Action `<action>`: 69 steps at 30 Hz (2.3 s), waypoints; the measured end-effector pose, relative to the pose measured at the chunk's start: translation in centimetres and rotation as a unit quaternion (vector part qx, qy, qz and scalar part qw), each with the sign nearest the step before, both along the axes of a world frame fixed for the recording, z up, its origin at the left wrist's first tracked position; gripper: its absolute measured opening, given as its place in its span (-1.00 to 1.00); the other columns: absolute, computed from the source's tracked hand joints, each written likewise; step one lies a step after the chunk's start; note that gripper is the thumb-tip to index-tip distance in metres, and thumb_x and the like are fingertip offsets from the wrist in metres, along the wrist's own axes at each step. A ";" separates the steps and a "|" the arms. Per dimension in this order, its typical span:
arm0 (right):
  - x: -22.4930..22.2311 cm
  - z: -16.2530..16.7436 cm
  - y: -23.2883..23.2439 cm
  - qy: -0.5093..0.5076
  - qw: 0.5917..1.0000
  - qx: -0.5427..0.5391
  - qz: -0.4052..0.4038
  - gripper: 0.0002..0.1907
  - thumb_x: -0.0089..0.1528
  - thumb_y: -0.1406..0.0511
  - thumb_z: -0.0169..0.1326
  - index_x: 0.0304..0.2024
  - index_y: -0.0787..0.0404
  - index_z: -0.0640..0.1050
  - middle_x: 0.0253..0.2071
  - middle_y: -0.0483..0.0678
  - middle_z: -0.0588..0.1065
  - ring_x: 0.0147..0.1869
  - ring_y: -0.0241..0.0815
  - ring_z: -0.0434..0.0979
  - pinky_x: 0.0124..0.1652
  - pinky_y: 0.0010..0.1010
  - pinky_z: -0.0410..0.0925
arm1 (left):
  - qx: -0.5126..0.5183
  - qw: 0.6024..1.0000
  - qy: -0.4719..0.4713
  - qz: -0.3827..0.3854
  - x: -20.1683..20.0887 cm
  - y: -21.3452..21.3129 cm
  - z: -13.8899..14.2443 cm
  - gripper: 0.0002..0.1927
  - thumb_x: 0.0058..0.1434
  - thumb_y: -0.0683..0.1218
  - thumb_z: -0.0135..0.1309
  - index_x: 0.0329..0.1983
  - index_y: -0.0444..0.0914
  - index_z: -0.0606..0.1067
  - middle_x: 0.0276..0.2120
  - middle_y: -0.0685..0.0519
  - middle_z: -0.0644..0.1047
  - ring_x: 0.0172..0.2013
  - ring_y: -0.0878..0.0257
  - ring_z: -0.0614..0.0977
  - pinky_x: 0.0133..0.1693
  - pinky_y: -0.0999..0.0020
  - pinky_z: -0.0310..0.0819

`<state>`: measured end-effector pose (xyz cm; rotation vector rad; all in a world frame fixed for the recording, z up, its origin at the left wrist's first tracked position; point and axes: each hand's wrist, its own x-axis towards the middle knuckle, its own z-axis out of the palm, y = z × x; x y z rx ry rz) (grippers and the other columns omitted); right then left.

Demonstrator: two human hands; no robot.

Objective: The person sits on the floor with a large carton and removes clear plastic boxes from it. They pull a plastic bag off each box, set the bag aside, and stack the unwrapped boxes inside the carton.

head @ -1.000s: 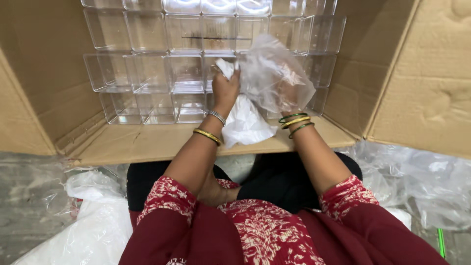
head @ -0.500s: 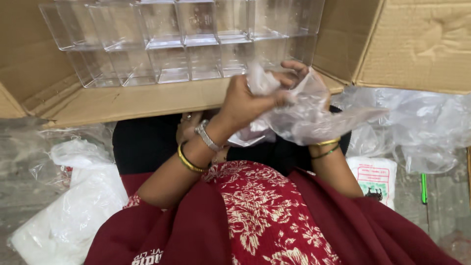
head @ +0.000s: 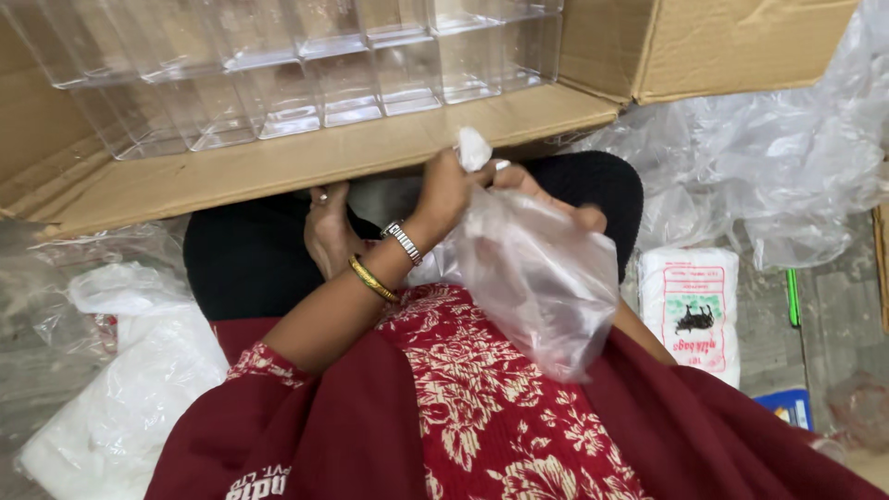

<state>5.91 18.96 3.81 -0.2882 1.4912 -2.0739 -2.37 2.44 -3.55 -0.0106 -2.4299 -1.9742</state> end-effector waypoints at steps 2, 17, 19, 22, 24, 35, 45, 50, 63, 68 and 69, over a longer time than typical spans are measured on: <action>0.0 -0.9 2.0 0.006 0.997 -0.007 -0.076 -0.49 0.26 0.28 0.12 0.22 0.34 0.37 0.05 0.17 0.46 0.10 0.06 0.53 0.13 -0.06 0.49 | 0.026 0.998 -0.057 -0.013 0.4 0.4 -0.5 -0.77 0.19 -0.06 0.28 -0.34 -0.35 0.60 -0.50 -0.02 0.63 -0.51 0.26 0.64 -0.43 0.31 0.52; -1.0 -20.8 20.8 0.282 0.581 0.526 -0.553 -0.37 0.35 0.15 0.29 0.33 0.24 0.33 0.27 0.12 0.44 0.37 0.10 0.42 0.36 -0.12 0.23 | 0.431 0.898 -0.024 -0.083 -0.7 -6.4 6.9 -0.56 0.50 0.01 0.00 0.32 -0.34 0.45 0.09 -0.05 0.56 0.05 0.25 0.61 0.11 0.33 0.57; -2.1 -20.9 20.1 0.279 0.557 0.576 -0.529 -0.35 0.34 0.13 0.31 0.36 0.16 0.35 0.30 0.11 0.44 0.39 0.11 0.41 0.38 -0.12 0.21 | 0.419 0.905 -0.008 -0.072 -0.6 -7.2 7.1 -0.53 0.55 0.04 -0.01 0.33 -0.39 0.47 0.15 -0.01 0.55 0.11 0.29 0.56 0.19 0.36 0.53; -4.1 -20.2 20.6 0.263 0.524 0.646 -0.489 -0.32 0.34 0.10 0.33 0.40 0.07 0.34 0.36 0.13 0.42 0.45 0.19 0.35 0.39 -0.07 0.13 | 0.406 0.914 -0.006 -0.015 -0.6 -7.9 7.3 -0.58 0.45 -0.08 0.17 0.26 -0.42 0.48 0.14 -0.05 0.56 0.11 0.25 0.58 0.16 0.34 0.54; -5.3 -19.3 21.5 0.230 0.591 0.612 -0.473 -0.22 0.25 0.06 0.34 0.39 0.10 0.27 0.35 0.15 0.41 0.44 0.21 0.34 0.37 -0.06 0.13 | 0.412 0.910 0.006 -0.041 -0.6 -8.4 7.4 -0.51 0.26 -0.16 0.26 0.24 -0.39 0.46 0.09 -0.05 0.55 0.05 0.22 0.61 0.13 0.31 0.55; -7.9 -4.7 18.6 0.170 0.632 0.684 -0.321 -0.57 0.20 0.26 0.35 0.05 0.18 0.49 -0.14 0.07 0.51 -0.03 -0.05 0.44 -0.04 -0.22 0.31 | 0.434 0.901 0.006 0.022 -1.0 -9.4 7.4 -0.66 0.42 -0.08 0.17 0.07 -0.47 0.53 -0.16 -0.07 0.63 -0.21 0.17 0.70 -0.13 0.26 0.66; -11.3 -0.3 -8.3 0.229 0.953 0.123 -0.155 -0.89 0.39 0.43 0.26 -0.06 0.33 0.60 -0.23 -0.14 0.55 -0.17 -0.37 0.49 -0.13 -0.56 0.40 | 0.479 0.878 -0.018 0.016 0.5 -9.8 8.6 -0.65 0.34 -0.14 0.14 0.15 -0.37 0.47 -0.09 -0.06 0.64 -0.10 0.20 0.70 -0.03 0.30 0.66; -9.9 0.5 -12.2 0.105 0.982 0.021 -0.155 -0.68 0.45 0.40 0.03 0.26 0.31 0.44 -0.16 -0.17 0.55 -0.14 -0.46 0.47 -0.12 -0.62 0.38 | 0.463 0.882 -0.035 0.075 0.4 -12.3 6.7 -0.57 0.13 -0.37 0.27 0.06 -0.48 0.45 -0.11 -0.13 0.63 -0.12 0.12 0.72 -0.04 0.24 0.66; -14.2 -1.0 -10.5 0.042 0.984 -0.039 -0.169 -0.83 0.37 0.45 0.17 -0.01 0.40 0.53 -0.15 -0.03 0.58 -0.13 -0.28 0.57 -0.04 -0.44 0.48 | 0.401 0.907 -0.030 0.121 -0.4 -13.0 5.5 -0.71 0.16 -0.29 0.33 -0.08 -0.43 0.53 -0.20 -0.02 0.63 -0.19 0.21 0.68 -0.10 0.32 0.64; -13.6 -2.7 -10.8 0.096 0.973 -0.001 -0.209 -0.89 0.33 0.42 0.16 -0.09 0.29 0.59 -0.27 -0.14 0.55 -0.25 -0.41 0.46 -0.19 -0.59 0.37 | 0.366 0.923 0.006 0.123 -0.6 -13.8 5.1 -0.70 0.15 -0.25 0.34 -0.09 -0.40 0.53 -0.23 0.03 0.61 -0.22 0.25 0.65 -0.16 0.37 0.59; -13.2 -2.7 -10.8 0.113 0.971 -0.007 -0.213 -0.92 0.39 0.38 0.14 -0.10 0.29 0.58 -0.25 -0.17 0.54 -0.24 -0.43 0.41 -0.19 -0.62 0.32 | 0.360 0.924 0.007 0.131 -0.6 -13.9 5.1 -0.72 0.18 -0.23 0.33 -0.07 -0.40 0.55 -0.20 0.03 0.62 -0.20 0.28 0.65 -0.14 0.40 0.58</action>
